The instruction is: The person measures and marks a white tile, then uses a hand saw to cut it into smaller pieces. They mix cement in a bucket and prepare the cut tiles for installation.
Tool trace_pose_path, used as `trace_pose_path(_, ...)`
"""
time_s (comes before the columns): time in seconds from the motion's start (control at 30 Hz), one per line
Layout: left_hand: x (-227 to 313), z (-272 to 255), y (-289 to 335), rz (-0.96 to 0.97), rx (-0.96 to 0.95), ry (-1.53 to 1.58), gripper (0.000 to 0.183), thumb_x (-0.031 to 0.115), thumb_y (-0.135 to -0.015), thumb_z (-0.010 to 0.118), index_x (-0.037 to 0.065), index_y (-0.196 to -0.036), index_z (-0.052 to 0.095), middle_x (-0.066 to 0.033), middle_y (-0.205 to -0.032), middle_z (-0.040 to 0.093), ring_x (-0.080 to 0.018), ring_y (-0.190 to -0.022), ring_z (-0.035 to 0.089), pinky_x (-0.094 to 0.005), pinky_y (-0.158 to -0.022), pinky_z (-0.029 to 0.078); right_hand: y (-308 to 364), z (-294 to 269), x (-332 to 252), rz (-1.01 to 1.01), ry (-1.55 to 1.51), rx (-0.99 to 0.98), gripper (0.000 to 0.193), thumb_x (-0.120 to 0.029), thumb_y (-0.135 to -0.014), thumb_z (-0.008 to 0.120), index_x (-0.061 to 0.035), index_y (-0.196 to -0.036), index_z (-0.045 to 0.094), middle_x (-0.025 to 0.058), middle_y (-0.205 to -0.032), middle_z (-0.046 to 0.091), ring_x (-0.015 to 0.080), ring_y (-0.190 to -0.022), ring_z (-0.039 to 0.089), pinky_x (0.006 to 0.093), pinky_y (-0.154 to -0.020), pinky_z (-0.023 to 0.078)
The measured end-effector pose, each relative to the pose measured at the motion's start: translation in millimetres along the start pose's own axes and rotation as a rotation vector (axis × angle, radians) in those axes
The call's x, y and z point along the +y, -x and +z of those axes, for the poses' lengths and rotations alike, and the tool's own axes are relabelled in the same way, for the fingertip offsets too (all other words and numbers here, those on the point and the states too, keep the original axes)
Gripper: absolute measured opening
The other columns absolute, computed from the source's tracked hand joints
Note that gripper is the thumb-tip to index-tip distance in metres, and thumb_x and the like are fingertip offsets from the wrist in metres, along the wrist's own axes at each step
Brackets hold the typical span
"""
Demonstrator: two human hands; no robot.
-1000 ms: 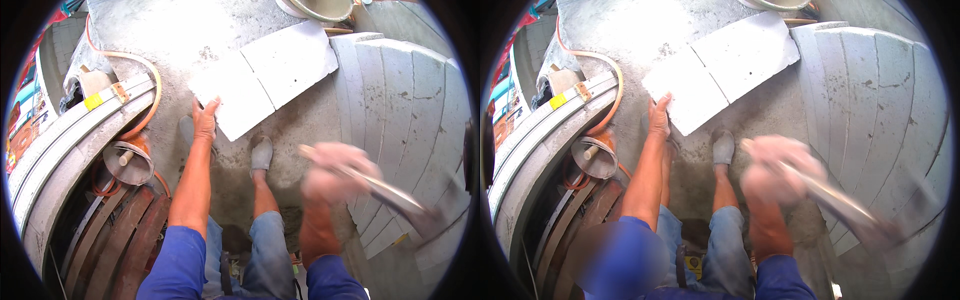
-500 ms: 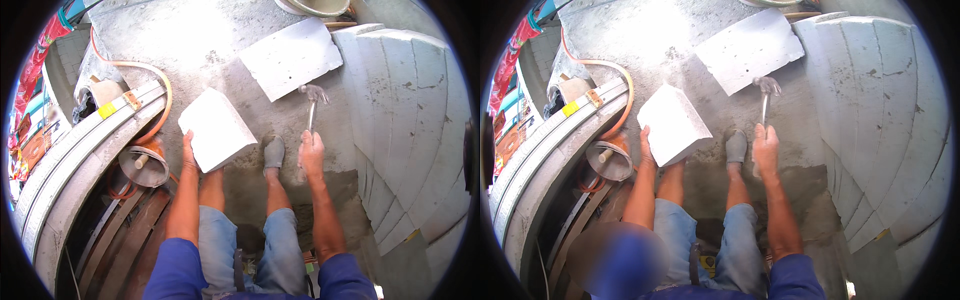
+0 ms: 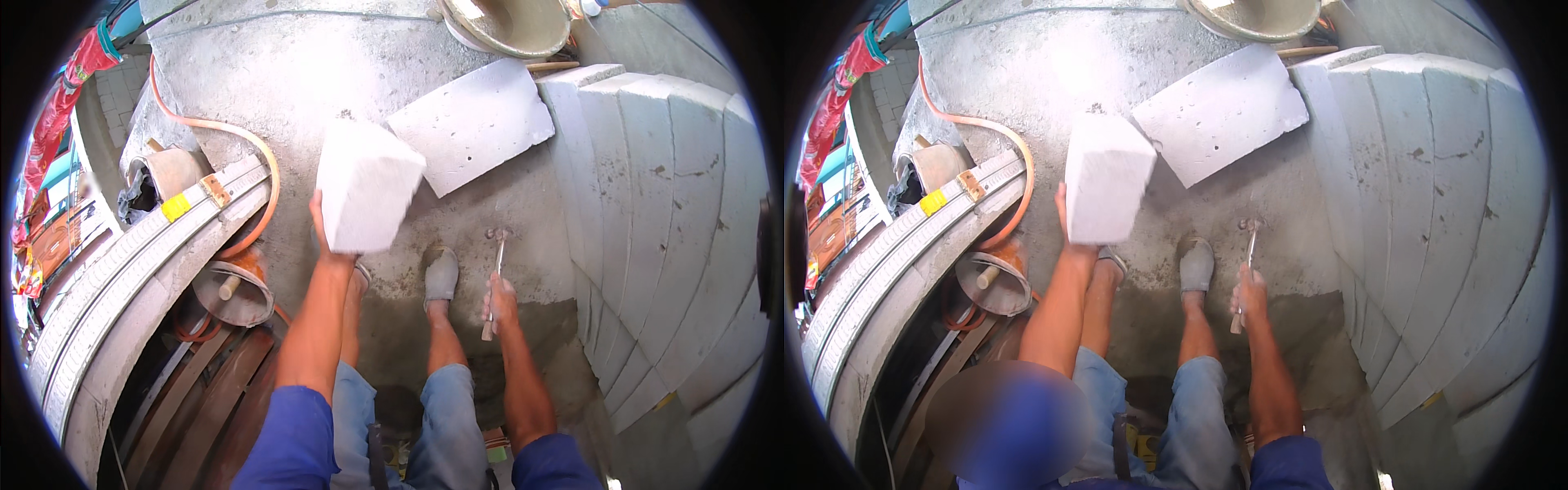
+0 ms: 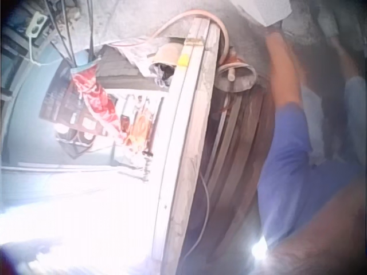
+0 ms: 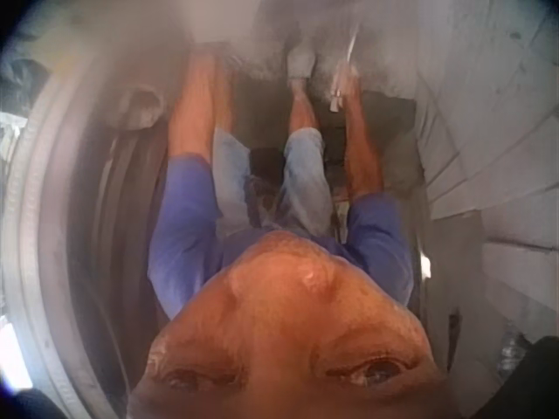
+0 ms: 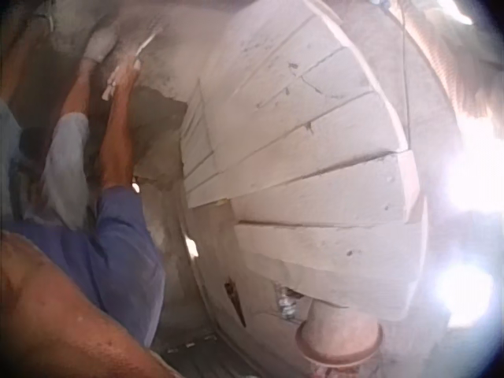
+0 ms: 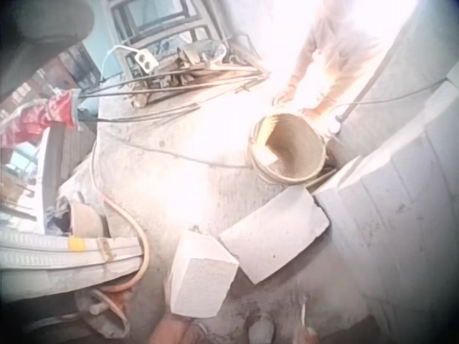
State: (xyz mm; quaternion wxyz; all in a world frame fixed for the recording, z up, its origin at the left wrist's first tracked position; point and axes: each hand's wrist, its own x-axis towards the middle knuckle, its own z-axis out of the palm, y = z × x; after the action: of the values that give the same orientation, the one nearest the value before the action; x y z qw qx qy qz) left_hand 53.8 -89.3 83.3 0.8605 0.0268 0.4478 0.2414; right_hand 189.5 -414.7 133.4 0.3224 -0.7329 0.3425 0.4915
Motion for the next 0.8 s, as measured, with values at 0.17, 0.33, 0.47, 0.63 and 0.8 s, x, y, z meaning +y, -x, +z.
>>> trace_pose_path(0.17, 39.8, 25.7, -124.4, 0.157, -0.252, -0.050, 0.069, 0.062, -0.097, 0.032, 0.012, -0.139, 0.054, -0.0133, -0.139, 0.058, -0.0318, -0.119, 0.061, -0.0504, -0.097, 0.053, -20.3, -10.0, 6.7, 0.020, 0.164, 0.054, 0.037, -0.050, -0.101, 0.056, -0.0129, -0.099, 0.054, -0.0027, -0.057, 0.040, 0.0108, -0.040, 0.038, 0.0306, -0.035, 0.035)
trace_pose_path(0.33, 55.1, 81.9, -204.8, -0.145, -0.075, 0.170, 0.091, 0.080, -0.086, 0.032, 0.016, -0.151, 0.043, -0.0187, -0.154, 0.039, -0.0401, -0.130, 0.051, -0.0621, -0.105, 0.045, -54.9, -20.9, 13.8, 0.037, 0.182, 0.107, 0.038, -0.049, -0.102, 0.054, -0.0113, -0.098, 0.054, -0.0012, -0.058, 0.040, 0.0124, -0.039, 0.038, 0.0308, -0.035, 0.036)
trace_pose_path(0.47, 71.6, 49.8, -211.9, -0.222, -0.242, 0.065, 0.112, 0.089, -0.086, 0.012, 0.005, -0.155, 0.032, -0.0265, -0.148, 0.046, -0.0420, -0.116, 0.064, -0.0561, -0.093, 0.057, -66.2, -7.8, -1.3, 0.050, 0.185, 0.122, 0.034, -0.044, -0.103, 0.052, -0.0104, -0.101, 0.053, 0.0005, -0.058, 0.042, 0.0135, -0.040, 0.040, 0.0313, -0.035, 0.036)
trace_pose_path(0.63, 65.1, 23.5, -130.1, -0.331, 0.122, -0.285, 0.085, 0.066, -0.102, 0.032, -0.005, -0.149, 0.031, -0.0278, -0.133, 0.055, -0.0418, -0.109, 0.067, -0.0501, -0.086, 0.062, -70.3, -17.6, 10.9, -0.144, 0.352, 0.220, 0.024, -0.027, -0.101, 0.058, -0.0053, -0.108, 0.051, 0.0041, -0.063, 0.048, 0.0151, -0.042, 0.044, 0.0332, -0.036, 0.038)
trace_pose_path(0.8, 50.0, -146.8, 54.0, -0.487, 0.258, -0.325, 0.099, 0.058, -0.096, 0.060, -0.011, -0.154, 0.017, -0.0325, -0.145, 0.044, -0.0437, -0.122, 0.059, -0.0525, -0.100, 0.052, -92.1, -16.4, 7.0, -0.265, 0.499, 0.410, 0.030, -0.012, -0.096, 0.058, -0.0040, -0.122, 0.046, 0.0099, -0.073, 0.053, 0.0227, -0.050, 0.053, 0.0384, -0.040, 0.046)
